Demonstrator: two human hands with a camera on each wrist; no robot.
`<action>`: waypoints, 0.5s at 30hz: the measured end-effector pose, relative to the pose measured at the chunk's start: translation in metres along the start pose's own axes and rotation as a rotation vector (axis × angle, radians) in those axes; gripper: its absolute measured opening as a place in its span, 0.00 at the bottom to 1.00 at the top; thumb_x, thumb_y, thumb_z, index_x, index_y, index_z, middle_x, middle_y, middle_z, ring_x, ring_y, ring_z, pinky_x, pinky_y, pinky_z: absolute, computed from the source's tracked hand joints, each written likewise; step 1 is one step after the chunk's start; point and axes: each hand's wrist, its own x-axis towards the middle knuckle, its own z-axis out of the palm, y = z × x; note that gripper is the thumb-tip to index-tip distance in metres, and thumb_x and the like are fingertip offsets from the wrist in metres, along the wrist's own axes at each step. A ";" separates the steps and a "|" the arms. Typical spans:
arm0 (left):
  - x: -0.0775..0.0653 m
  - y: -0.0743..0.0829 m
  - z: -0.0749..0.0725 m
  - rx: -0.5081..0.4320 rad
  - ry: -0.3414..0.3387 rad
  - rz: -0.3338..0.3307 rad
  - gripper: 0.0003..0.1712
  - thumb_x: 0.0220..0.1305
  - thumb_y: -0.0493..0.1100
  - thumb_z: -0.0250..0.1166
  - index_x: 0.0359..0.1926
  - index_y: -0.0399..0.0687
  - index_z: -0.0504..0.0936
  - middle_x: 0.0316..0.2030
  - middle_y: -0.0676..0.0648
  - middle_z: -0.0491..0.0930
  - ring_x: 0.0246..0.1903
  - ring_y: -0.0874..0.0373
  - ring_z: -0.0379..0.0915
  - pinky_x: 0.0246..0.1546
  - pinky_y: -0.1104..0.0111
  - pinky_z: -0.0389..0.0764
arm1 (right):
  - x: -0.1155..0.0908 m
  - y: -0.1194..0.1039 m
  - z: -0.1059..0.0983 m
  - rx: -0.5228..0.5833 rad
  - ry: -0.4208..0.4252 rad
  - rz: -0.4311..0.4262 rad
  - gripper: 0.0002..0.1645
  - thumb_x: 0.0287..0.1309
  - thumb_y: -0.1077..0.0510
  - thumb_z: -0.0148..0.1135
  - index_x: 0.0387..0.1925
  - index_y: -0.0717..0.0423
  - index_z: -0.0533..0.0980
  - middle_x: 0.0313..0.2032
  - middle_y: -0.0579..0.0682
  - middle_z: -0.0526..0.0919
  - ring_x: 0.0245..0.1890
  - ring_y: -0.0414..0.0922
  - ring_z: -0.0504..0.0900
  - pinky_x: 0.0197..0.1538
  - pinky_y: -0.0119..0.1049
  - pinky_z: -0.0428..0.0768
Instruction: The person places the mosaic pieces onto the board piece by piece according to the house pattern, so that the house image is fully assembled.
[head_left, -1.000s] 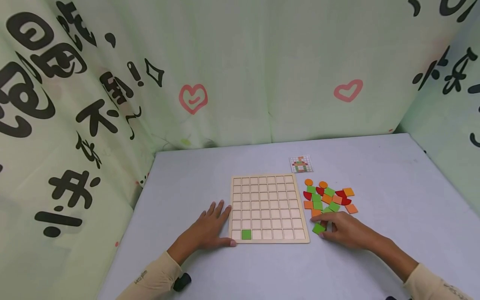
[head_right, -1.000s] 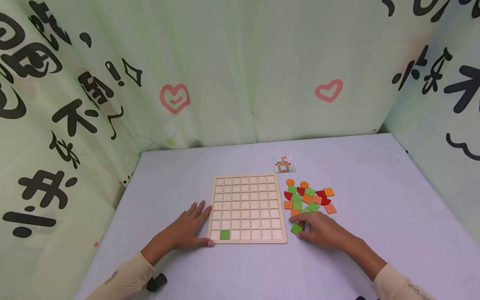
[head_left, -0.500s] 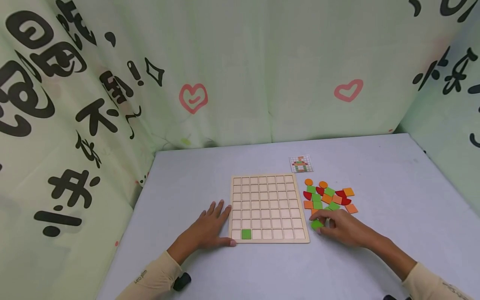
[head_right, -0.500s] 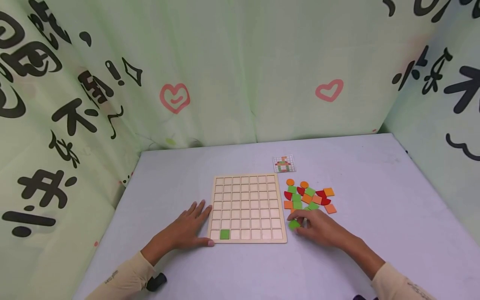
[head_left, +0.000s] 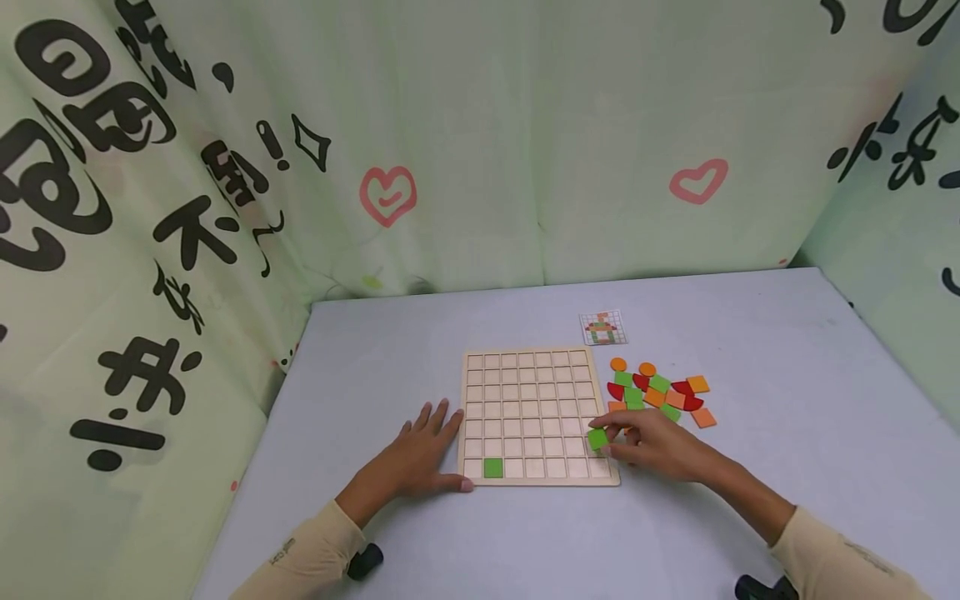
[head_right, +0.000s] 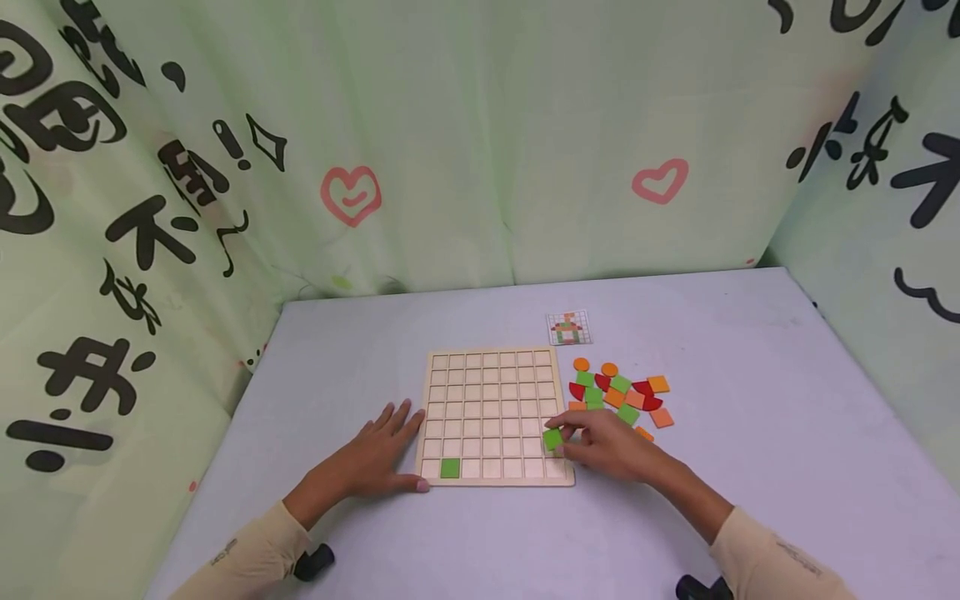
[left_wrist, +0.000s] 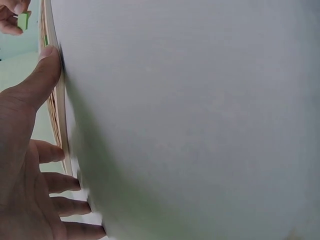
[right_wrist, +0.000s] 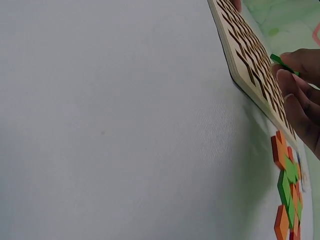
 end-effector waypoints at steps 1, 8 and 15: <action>0.000 0.000 0.000 0.000 -0.003 -0.001 0.65 0.52 0.78 0.65 0.80 0.50 0.51 0.79 0.38 0.47 0.78 0.35 0.42 0.69 0.38 0.60 | 0.002 -0.002 0.002 -0.001 -0.003 -0.011 0.23 0.60 0.59 0.70 0.56 0.59 0.80 0.38 0.47 0.82 0.23 0.37 0.78 0.29 0.28 0.78; -0.001 0.003 -0.004 -0.024 -0.011 -0.008 0.65 0.51 0.76 0.67 0.79 0.48 0.52 0.79 0.36 0.48 0.77 0.33 0.42 0.68 0.36 0.60 | 0.019 -0.014 0.014 0.006 0.001 -0.099 0.19 0.57 0.59 0.73 0.51 0.55 0.81 0.34 0.45 0.83 0.21 0.35 0.74 0.28 0.28 0.75; -0.003 0.007 -0.011 -0.041 -0.021 -0.002 0.65 0.51 0.74 0.69 0.79 0.46 0.53 0.78 0.35 0.49 0.77 0.32 0.42 0.67 0.35 0.60 | 0.031 -0.024 0.026 0.019 0.019 -0.079 0.17 0.57 0.61 0.72 0.49 0.52 0.81 0.33 0.44 0.84 0.22 0.36 0.76 0.28 0.28 0.76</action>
